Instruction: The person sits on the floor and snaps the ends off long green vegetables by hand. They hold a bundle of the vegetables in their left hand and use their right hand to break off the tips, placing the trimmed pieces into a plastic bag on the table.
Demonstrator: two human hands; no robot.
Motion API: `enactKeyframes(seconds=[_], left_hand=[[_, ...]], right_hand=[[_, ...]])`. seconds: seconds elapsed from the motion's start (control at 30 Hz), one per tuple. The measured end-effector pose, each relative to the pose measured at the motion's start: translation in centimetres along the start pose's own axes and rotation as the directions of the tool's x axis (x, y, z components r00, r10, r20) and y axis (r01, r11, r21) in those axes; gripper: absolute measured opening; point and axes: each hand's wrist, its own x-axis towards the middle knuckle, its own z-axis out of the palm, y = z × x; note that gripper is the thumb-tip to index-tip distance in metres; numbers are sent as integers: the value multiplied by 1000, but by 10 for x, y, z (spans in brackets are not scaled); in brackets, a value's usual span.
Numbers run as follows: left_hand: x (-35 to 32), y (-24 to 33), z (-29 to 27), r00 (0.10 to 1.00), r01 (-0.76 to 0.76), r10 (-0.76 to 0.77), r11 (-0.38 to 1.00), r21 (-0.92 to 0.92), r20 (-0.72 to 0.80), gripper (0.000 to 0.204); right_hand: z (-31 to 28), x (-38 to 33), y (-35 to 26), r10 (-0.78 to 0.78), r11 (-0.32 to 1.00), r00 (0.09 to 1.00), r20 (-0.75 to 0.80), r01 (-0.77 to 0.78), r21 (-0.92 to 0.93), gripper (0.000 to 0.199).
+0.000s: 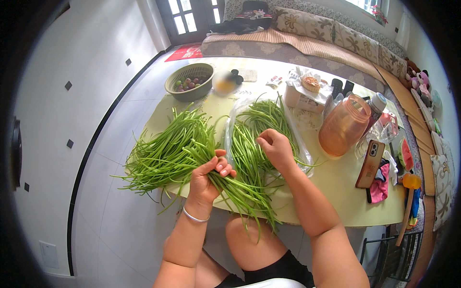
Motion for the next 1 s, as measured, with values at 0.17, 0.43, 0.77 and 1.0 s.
enactKeyframes(seconds=[0.17, 0.43, 0.77, 1.0], left_hand=[[2, 7, -4, 997, -8, 5, 999, -42, -76, 29], [6, 1, -14, 982, 1, -16, 997, -78, -189, 23], [4, -5, -10, 984, -6, 4, 1000, -12, -176, 30], [3, -3, -18, 972, 21, -35, 998, -62, -234, 16]], right_hand=[[5, -1, -3, -46, 898, 991, 123, 95, -429, 29], [3, -6, -6, -47, 988, 994, -95, 61, 145, 15], [20, -43, -46, -337, 938, 929, 152, 345, -30, 14], [21, -42, -41, -448, 876, 893, 42, 448, -177, 16]])
